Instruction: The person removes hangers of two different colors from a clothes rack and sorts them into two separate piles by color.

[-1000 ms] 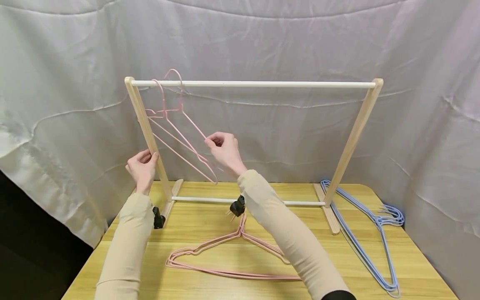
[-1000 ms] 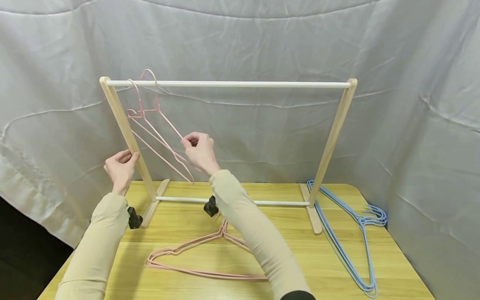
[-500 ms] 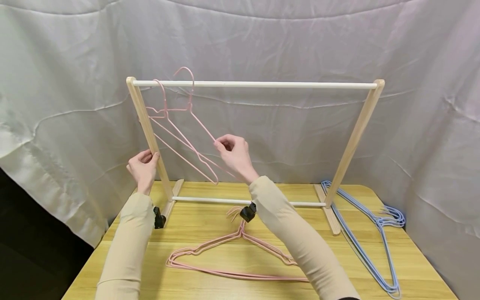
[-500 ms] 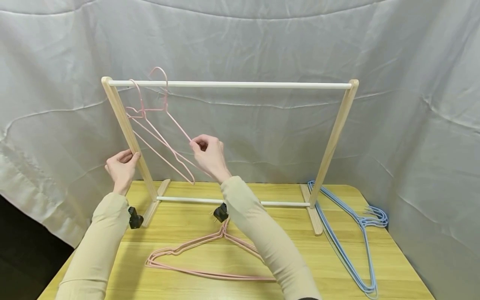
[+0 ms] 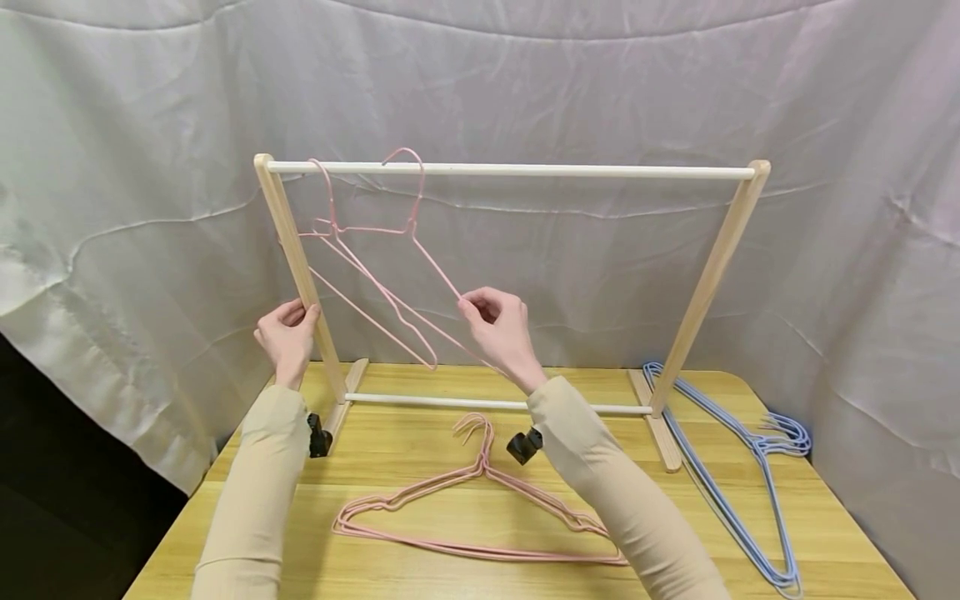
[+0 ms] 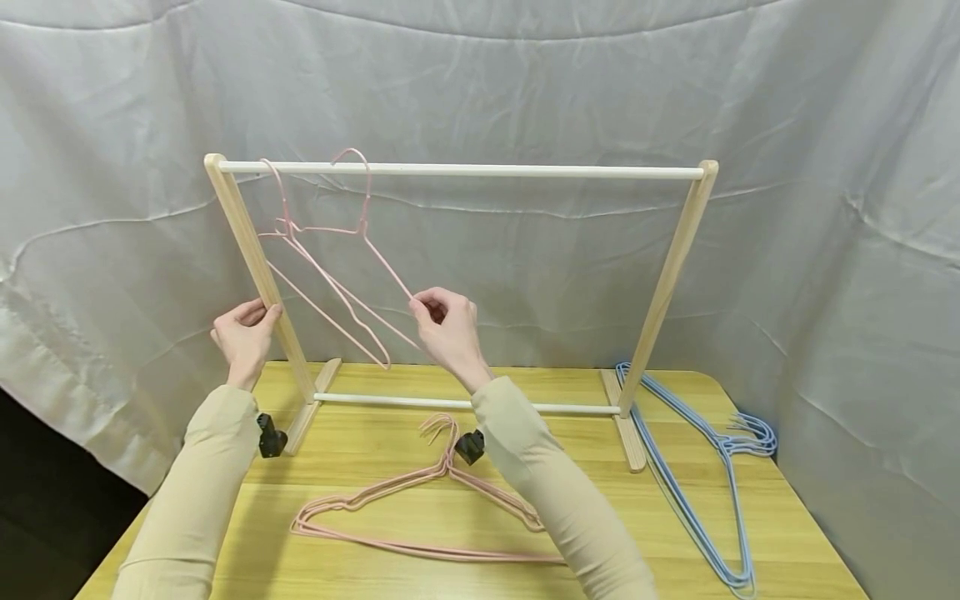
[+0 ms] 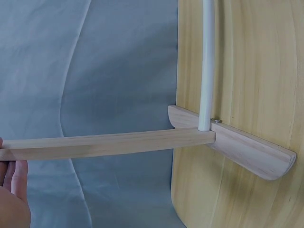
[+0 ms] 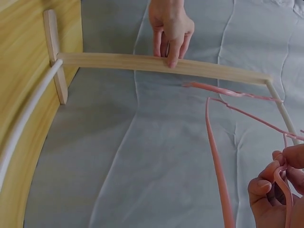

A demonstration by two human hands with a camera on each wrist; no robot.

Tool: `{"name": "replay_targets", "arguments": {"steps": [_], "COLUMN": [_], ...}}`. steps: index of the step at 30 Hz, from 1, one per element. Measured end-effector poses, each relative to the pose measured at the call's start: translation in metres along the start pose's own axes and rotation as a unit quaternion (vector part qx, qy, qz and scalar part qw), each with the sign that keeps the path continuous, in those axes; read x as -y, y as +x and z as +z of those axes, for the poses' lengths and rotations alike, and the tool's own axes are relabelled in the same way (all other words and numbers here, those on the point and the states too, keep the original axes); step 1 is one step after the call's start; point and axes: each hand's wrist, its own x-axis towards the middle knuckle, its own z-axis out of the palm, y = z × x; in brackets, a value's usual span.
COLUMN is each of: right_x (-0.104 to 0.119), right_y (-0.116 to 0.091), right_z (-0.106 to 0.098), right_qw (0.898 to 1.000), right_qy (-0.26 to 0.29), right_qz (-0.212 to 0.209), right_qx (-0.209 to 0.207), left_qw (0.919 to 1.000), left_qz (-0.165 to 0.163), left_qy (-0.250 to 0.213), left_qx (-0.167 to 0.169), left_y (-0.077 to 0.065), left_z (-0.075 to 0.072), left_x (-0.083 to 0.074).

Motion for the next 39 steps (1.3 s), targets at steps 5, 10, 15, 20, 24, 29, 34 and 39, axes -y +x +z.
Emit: {"name": "replay_targets", "arguments": {"steps": [5, 10, 15, 20, 24, 29, 34, 39], "right_x": [-0.006, -0.015, -0.026, -0.037, -0.046, -0.059, -0.069, -0.080], "right_y": [-0.011, -0.025, -0.040, -0.056, -0.069, -0.084, -0.098, -0.112], "right_z": [-0.007, -0.016, -0.025, -0.033, -0.039, -0.045, -0.050, -0.056], "right_qw": [1.000, 1.000, 1.000, 0.999, 0.998, 0.998, 0.997, 0.997], "right_qy": [0.006, 0.001, 0.007, 0.020, 0.027, 0.019, 0.018, 0.014], "right_qz": [0.011, 0.014, 0.021, 0.044, 0.061, 0.064, 0.078, 0.075], "right_qx": [-0.003, -0.007, -0.013, -0.013, -0.005, -0.003, 0.003, 0.015], "left_qw": [1.0000, 1.0000, 0.9998, 0.9999, 0.9998, 0.9998, 0.9999, 0.9997], "left_qz": [0.000, -0.004, -0.008, -0.008, -0.011, -0.010, -0.005, -0.008], "left_qy": [0.005, 0.008, 0.017, 0.015, 0.014, 0.016, 0.015, 0.023], "left_qx": [0.000, 0.002, 0.001, -0.001, -0.002, -0.003, -0.003, 0.002], "left_y": [0.000, -0.001, -0.001, 0.000, -0.001, -0.001, 0.000, 0.001], "left_z": [0.000, 0.000, 0.000, 0.000, 0.000, 0.000, 0.000, 0.000], "left_x": [0.000, -0.001, -0.001, -0.001, -0.001, 0.000, 0.002, 0.004]}}
